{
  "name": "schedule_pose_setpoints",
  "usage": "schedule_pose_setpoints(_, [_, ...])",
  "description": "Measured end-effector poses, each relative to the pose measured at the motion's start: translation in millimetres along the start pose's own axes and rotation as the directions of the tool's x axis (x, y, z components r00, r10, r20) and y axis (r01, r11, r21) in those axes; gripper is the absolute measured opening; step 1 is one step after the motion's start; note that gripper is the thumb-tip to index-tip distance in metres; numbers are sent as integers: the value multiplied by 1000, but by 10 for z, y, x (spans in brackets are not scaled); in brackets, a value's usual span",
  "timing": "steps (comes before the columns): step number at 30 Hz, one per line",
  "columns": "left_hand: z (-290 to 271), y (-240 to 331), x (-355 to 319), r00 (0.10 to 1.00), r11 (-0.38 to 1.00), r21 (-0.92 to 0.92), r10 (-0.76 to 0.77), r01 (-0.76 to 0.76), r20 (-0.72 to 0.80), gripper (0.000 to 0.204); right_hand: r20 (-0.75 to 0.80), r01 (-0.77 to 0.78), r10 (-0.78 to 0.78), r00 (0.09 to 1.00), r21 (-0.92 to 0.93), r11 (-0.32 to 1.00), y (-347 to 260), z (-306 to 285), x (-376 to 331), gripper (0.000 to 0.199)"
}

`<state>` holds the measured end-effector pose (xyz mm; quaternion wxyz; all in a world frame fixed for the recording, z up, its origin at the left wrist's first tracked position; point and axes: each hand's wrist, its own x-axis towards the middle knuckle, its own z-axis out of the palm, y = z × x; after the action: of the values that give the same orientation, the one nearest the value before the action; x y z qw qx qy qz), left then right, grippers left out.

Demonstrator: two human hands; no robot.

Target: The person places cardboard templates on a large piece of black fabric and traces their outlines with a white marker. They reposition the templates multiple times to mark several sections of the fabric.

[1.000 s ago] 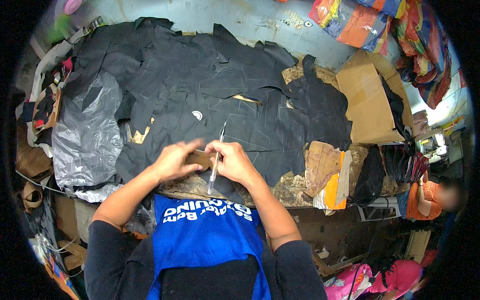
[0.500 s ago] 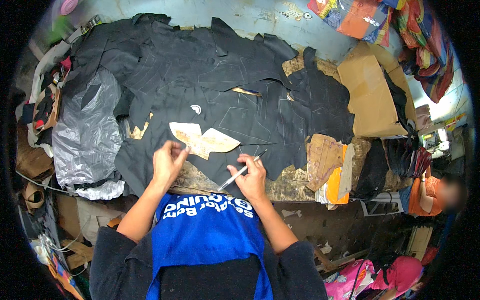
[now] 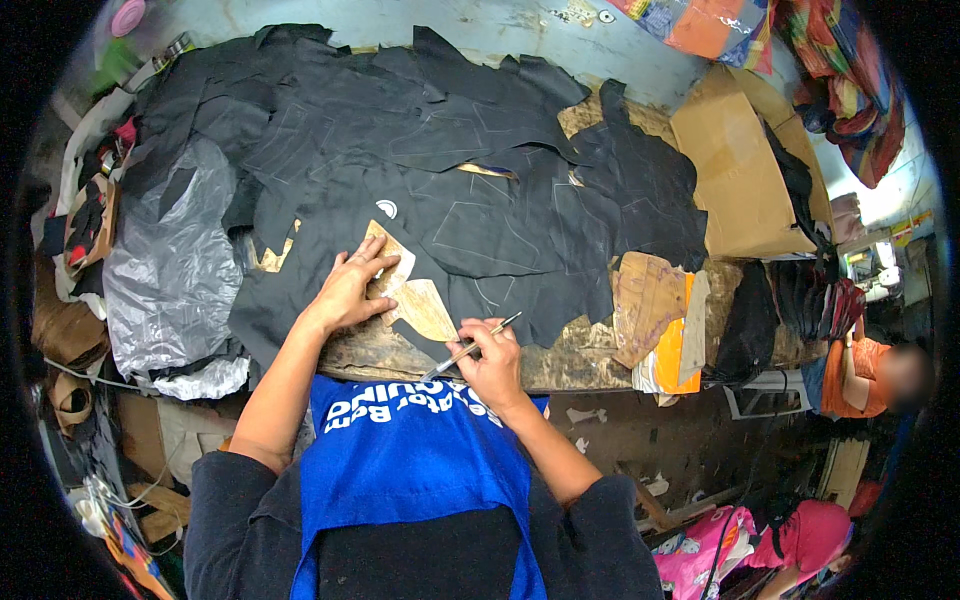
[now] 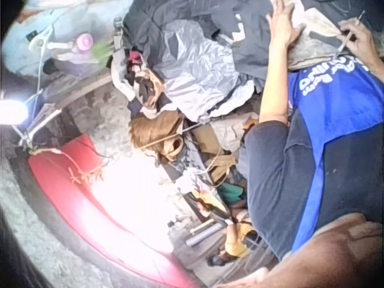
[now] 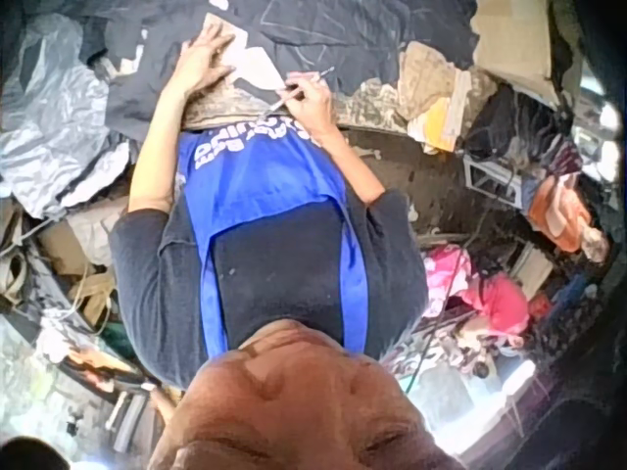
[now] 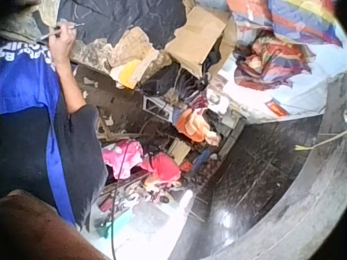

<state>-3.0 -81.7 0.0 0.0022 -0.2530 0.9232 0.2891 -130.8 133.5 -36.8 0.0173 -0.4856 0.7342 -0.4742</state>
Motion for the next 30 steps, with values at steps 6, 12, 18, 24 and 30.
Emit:
schedule_pose_setpoints(6, [3, -13, 27, 1000, 1000, -28, 10, -10, 4, 67, 48, 47, -48, 998, 21, 999, 36, 36, -5, 17])
schedule_pose_setpoints(12, [-1, -25, 125, 999, 1000, -14, 26, -26, 33, 69, 26, 38, -38, 999, -13, 999, 93, 84, -9, 17])
schedule_pose_setpoints(18, [-1, -33, 152, 999, 1000, -22, 13, -12, 45, 69, 1, 51, -51, 999, -7, 999, 102, 98, 0, 17])
schedule_pose_setpoints(24, [0, -34, 146, 999, 998, -55, -9, 12, 47, 70, 5, 45, -44, 999, -20, 999, 87, 103, 3, 17])
schedule_pose_setpoints(30, [-6, -35, 154, 997, 998, -58, -29, 33, 65, 70, 20, 17, -16, 1000, -48, 999, 61, 97, 15, 17])
